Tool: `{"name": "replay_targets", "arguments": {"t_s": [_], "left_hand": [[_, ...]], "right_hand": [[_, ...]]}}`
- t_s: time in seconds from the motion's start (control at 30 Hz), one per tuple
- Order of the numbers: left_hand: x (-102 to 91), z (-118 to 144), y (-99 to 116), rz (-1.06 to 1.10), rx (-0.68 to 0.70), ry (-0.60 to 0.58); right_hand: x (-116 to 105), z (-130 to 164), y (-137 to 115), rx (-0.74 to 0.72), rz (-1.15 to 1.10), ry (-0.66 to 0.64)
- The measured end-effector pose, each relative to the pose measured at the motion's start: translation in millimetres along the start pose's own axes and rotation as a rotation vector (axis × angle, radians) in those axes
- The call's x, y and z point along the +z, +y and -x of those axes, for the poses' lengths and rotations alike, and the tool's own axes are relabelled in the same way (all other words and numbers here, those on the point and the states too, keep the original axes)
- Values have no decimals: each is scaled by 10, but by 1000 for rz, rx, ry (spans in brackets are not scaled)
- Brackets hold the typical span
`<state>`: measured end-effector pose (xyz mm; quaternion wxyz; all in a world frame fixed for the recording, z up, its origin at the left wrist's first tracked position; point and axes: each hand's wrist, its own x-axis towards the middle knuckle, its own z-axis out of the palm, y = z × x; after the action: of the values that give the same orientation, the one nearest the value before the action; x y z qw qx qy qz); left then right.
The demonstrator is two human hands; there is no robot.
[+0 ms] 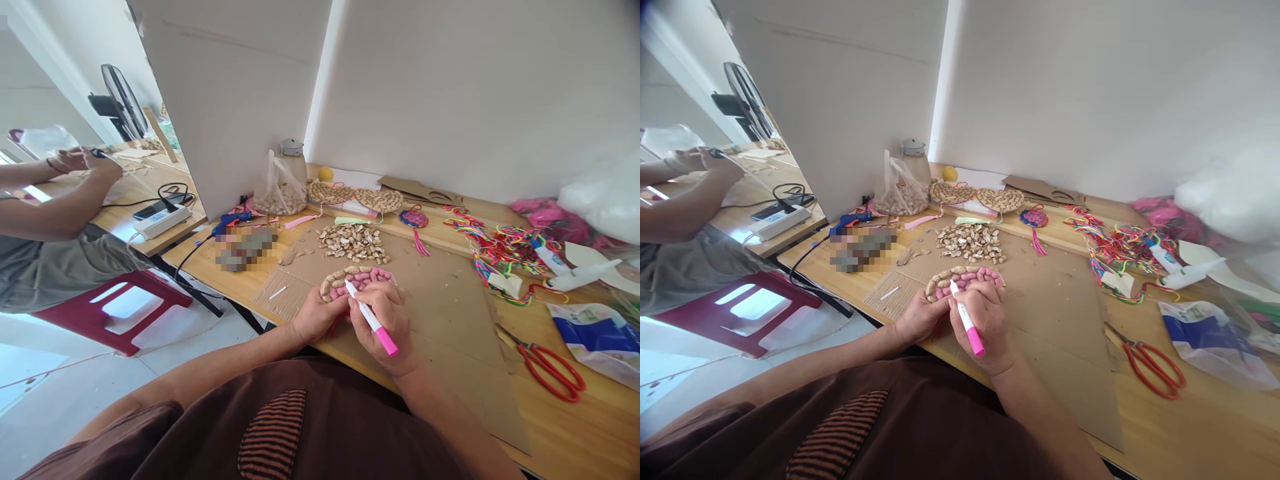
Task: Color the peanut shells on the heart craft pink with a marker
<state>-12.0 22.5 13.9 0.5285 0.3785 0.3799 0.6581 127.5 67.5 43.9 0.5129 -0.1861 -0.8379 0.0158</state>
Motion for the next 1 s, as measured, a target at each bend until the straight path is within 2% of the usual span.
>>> {"name": "replay_targets", "arguments": {"t_s": [0.1,0.23,0.63,0.87,1.0], "left_hand": [[-34,6,-24,-51,11,-18],[-62,23,-52,-61,-22,18],[-25,17,-13,-29,-12,3],[-54,32,-47,-83,-32,46],[-59,29,-49,-77,-35,34]], "right_hand": [[-9,-15,-17,-22,5,0],[-12,-11,-14,-24,-17,30],[7,27,14,17,-68,42],[-5,7,1,-33,-5,27],[-7,11,9,-4,-56,39]]}}
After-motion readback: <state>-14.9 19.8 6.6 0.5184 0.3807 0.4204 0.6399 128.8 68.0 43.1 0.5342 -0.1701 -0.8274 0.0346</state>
